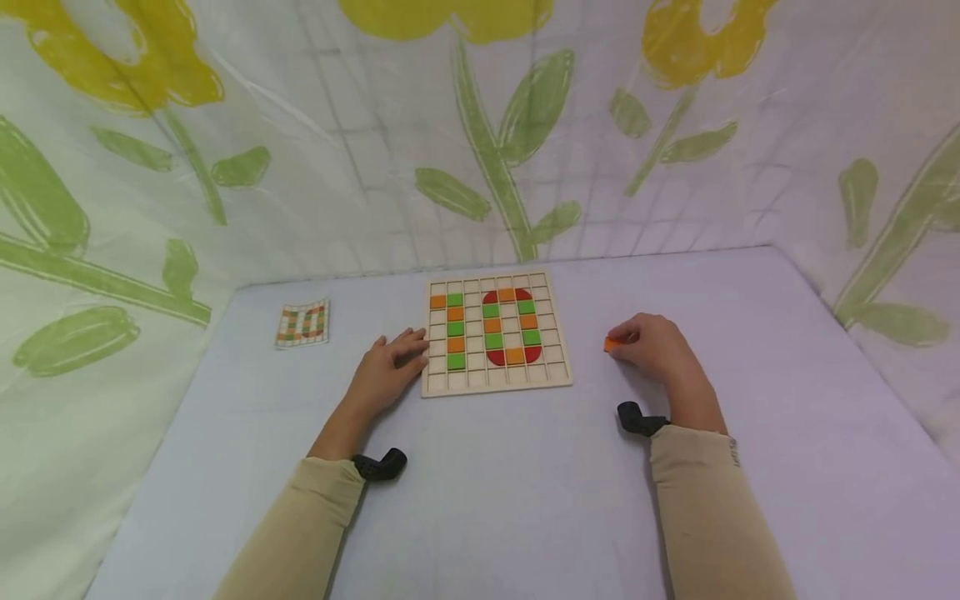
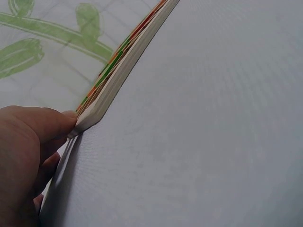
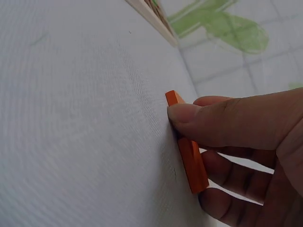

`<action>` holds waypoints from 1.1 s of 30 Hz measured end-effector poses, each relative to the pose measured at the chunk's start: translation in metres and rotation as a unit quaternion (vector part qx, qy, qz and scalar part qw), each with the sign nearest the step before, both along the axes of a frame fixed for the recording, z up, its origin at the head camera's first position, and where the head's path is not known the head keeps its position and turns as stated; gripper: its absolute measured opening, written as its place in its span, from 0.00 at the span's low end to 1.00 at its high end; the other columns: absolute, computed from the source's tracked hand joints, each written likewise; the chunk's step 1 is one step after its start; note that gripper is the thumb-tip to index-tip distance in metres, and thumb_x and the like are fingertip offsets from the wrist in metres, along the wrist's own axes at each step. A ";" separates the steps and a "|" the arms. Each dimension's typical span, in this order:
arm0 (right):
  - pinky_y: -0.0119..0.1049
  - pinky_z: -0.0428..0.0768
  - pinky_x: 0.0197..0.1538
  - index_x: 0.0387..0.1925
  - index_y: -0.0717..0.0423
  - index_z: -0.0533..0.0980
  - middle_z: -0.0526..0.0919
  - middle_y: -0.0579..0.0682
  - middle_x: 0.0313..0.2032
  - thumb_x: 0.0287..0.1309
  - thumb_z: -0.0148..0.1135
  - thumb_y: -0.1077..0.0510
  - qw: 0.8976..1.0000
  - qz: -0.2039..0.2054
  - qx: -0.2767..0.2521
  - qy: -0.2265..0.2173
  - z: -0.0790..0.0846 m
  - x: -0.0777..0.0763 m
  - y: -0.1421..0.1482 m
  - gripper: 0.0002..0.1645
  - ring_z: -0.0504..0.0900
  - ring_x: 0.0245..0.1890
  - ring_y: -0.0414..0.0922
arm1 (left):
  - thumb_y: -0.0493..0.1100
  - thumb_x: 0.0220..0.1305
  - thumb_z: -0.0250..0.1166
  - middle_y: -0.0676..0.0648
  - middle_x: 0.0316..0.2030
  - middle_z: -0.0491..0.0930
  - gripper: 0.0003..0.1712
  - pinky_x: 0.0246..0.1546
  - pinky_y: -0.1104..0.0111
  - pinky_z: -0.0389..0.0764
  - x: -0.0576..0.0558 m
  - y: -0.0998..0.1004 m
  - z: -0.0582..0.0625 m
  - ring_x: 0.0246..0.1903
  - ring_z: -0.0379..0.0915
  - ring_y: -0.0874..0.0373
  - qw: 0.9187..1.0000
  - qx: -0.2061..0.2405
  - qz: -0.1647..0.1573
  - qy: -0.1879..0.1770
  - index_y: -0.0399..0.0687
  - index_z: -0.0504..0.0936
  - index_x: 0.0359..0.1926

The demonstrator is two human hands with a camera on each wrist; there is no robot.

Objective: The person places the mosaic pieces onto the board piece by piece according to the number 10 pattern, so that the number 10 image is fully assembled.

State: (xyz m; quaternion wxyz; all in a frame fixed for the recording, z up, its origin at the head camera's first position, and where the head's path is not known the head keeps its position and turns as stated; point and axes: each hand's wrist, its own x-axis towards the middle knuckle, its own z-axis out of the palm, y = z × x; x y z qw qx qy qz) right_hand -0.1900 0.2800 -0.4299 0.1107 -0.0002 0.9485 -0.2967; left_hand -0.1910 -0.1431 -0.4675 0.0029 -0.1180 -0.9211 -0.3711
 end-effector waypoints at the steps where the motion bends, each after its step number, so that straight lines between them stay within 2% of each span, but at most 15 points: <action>1: 0.48 0.77 0.47 0.56 0.58 0.79 0.80 0.62 0.50 0.59 0.68 0.53 1.000 0.002 0.001 -0.002 0.000 0.000 0.000 0.25 0.76 0.48 0.55 | 0.47 0.68 0.63 0.54 0.67 0.72 0.20 0.78 0.55 0.42 0.000 0.000 0.000 0.71 0.60 0.57 1.000 0.001 0.001 -0.001 0.48 0.82 0.58; 7: 0.54 0.76 0.52 0.58 0.61 0.77 0.78 0.64 0.53 0.58 0.68 0.48 1.000 0.005 0.013 -0.014 0.004 0.000 -0.001 0.31 0.75 0.52 0.58 | 0.48 0.69 0.63 0.53 0.67 0.72 0.20 0.78 0.55 0.42 0.000 0.000 0.002 0.71 0.60 0.57 1.000 0.002 0.004 -0.001 0.48 0.82 0.58; 14: 0.51 0.76 0.49 0.54 0.65 0.78 0.78 0.64 0.50 0.59 0.67 0.45 1.000 0.006 0.014 0.006 0.001 -0.003 -0.003 0.31 0.76 0.47 0.57 | 0.47 0.69 0.62 0.53 0.67 0.72 0.19 0.78 0.55 0.42 -0.001 -0.002 0.002 0.71 0.60 0.57 1.000 0.006 0.000 -0.002 0.47 0.82 0.58; 19: 0.47 0.76 0.48 0.53 0.62 0.79 0.79 0.61 0.48 0.59 0.67 0.44 1.000 -0.005 0.002 0.018 0.000 -0.002 -0.015 0.29 0.75 0.46 0.54 | 0.47 0.69 0.63 0.53 0.67 0.72 0.19 0.78 0.55 0.42 0.000 -0.001 -0.001 0.71 0.61 0.57 1.000 0.010 -0.004 -0.006 0.47 0.82 0.58; 22: 0.43 0.75 0.47 0.52 0.60 0.81 0.78 0.58 0.46 0.59 0.67 0.45 0.999 0.005 -0.012 0.035 0.004 -0.002 -0.034 0.27 0.73 0.46 0.53 | 0.47 0.69 0.63 0.54 0.67 0.72 0.20 0.78 0.56 0.42 0.000 0.000 -0.002 0.71 0.61 0.57 1.000 0.011 -0.007 -0.011 0.47 0.82 0.58; 28: 0.45 0.77 0.47 0.50 0.58 0.82 0.80 0.55 0.45 0.59 0.67 0.49 0.993 0.086 -0.048 0.070 0.016 -0.005 -0.097 0.22 0.74 0.46 0.51 | 0.47 0.68 0.63 0.54 0.66 0.72 0.19 0.78 0.56 0.43 0.001 0.002 -0.003 0.70 0.62 0.58 1.000 0.010 0.002 -0.010 0.48 0.82 0.58; 33: 0.46 0.80 0.50 0.50 0.56 0.82 0.82 0.52 0.46 0.58 0.69 0.51 0.987 0.138 -0.051 0.061 0.021 -0.010 -0.145 0.20 0.77 0.46 0.50 | 0.46 0.68 0.64 0.53 0.66 0.73 0.19 0.77 0.54 0.44 0.004 0.000 0.000 0.70 0.62 0.57 1.000 0.014 0.005 -0.001 0.47 0.82 0.57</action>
